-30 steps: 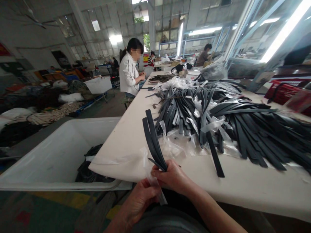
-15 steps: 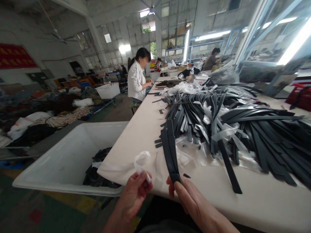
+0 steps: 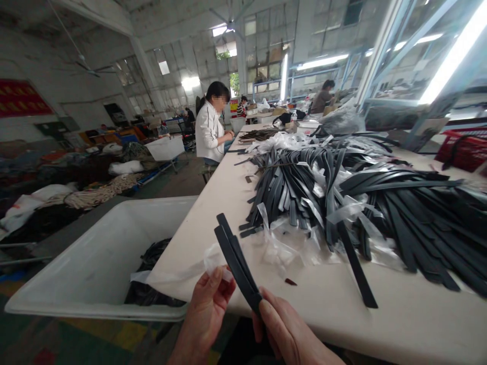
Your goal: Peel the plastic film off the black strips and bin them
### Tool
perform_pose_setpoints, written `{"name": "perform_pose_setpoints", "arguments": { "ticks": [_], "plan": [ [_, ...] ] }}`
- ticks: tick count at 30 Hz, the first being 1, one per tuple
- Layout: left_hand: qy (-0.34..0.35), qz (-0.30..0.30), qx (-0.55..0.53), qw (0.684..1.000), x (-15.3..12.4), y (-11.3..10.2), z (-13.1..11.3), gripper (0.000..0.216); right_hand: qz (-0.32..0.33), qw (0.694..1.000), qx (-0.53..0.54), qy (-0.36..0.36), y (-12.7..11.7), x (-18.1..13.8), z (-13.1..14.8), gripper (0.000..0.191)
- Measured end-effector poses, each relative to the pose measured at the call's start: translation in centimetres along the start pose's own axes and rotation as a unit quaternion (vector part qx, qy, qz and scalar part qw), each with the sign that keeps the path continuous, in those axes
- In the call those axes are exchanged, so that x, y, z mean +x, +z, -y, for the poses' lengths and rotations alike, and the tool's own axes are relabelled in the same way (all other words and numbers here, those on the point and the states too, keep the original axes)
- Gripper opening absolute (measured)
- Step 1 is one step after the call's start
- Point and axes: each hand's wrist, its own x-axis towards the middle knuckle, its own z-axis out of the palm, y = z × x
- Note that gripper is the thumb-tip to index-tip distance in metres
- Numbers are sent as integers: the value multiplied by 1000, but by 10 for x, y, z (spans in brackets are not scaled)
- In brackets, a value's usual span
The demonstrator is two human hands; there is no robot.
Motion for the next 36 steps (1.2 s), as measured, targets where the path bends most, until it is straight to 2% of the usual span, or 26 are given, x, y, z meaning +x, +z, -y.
{"name": "perform_pose_setpoints", "arguments": {
  "ticks": [5,10,12,18,20,22,25,27,29,32,36],
  "plan": [
    [1,-14,52,999,-15,-2,2,26,-33,999,26,15,-1,-4,4,54],
    [98,35,202,974,-31,2,6,25,-47,997,61,20,4,0,0,40],
    [111,42,232,966,-34,4,6,24,-53,997,49,7,6,2,-5,35],
    [70,92,297,948,-35,2,2,29,-96,993,-43,-57,9,4,-15,19],
    [47,109,317,941,-34,1,1,27,-90,994,-34,-49,10,4,-14,17],
    [32,113,305,945,-31,-2,-1,27,-56,998,20,-28,9,4,-12,19],
    [53,81,252,963,-23,-9,-4,24,-22,995,94,-14,5,3,-10,33],
    [83,39,226,970,-18,-14,-7,23,-25,993,118,6,3,3,-12,45],
    [90,0,196,976,-13,-17,-11,25,-32,989,144,30,3,2,-16,48],
    [58,-40,129,989,-11,-15,-14,33,-58,984,160,44,6,3,-22,49],
    [18,-90,41,995,-9,-9,-17,39,-91,986,125,56,8,1,-28,49]
  ]
}}
